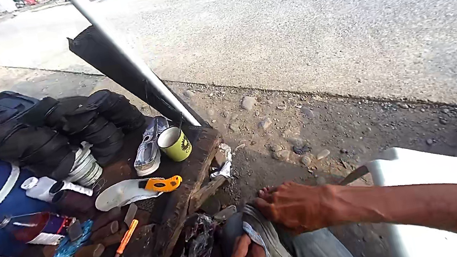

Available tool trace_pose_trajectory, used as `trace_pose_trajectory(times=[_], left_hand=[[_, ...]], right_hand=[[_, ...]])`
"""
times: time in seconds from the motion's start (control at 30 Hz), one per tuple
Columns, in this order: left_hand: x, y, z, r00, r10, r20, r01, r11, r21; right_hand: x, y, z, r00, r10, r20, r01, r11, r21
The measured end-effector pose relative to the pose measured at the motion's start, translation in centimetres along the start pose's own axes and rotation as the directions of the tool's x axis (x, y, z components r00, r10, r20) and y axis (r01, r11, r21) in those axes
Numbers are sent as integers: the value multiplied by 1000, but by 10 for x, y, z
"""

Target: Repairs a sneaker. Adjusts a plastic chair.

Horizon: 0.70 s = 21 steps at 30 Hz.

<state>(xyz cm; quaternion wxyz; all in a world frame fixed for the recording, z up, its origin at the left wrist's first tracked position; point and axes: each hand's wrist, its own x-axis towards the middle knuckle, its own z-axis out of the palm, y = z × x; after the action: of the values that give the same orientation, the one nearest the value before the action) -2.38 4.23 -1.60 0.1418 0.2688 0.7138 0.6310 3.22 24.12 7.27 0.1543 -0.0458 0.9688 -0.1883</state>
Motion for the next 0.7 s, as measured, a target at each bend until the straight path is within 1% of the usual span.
trace_pose_trajectory(times=[0.07,0.13,0.2,0.33,0.43,0.57,0.7], left_hand=[[-1,-1,-2,1000,2,12,-2,999,-35],[1,-2,-5,999,-10,41,11,999,-30],[2,-2,-6,996,-25,83,29,999,-38],[1,-6,-6,990,7,141,5,997,-82],[0,-6,-6,992,10,126,-1,997,-73],[-1,-8,-5,993,2,115,6,998,-69],[1,-5,1,998,7,65,0,994,-111]], right_hand=[[0,2,8,997,-58,-49,57,998,-27],[1,7,13,988,-122,-97,113,989,-94],[-1,17,19,978,-158,-136,142,983,-120],[-9,23,23,976,-150,-160,131,983,-126],[-11,25,28,970,-143,-196,123,986,-111],[-17,29,35,969,-100,-227,84,993,-77],[-25,33,37,958,-12,-286,-11,997,-80]])
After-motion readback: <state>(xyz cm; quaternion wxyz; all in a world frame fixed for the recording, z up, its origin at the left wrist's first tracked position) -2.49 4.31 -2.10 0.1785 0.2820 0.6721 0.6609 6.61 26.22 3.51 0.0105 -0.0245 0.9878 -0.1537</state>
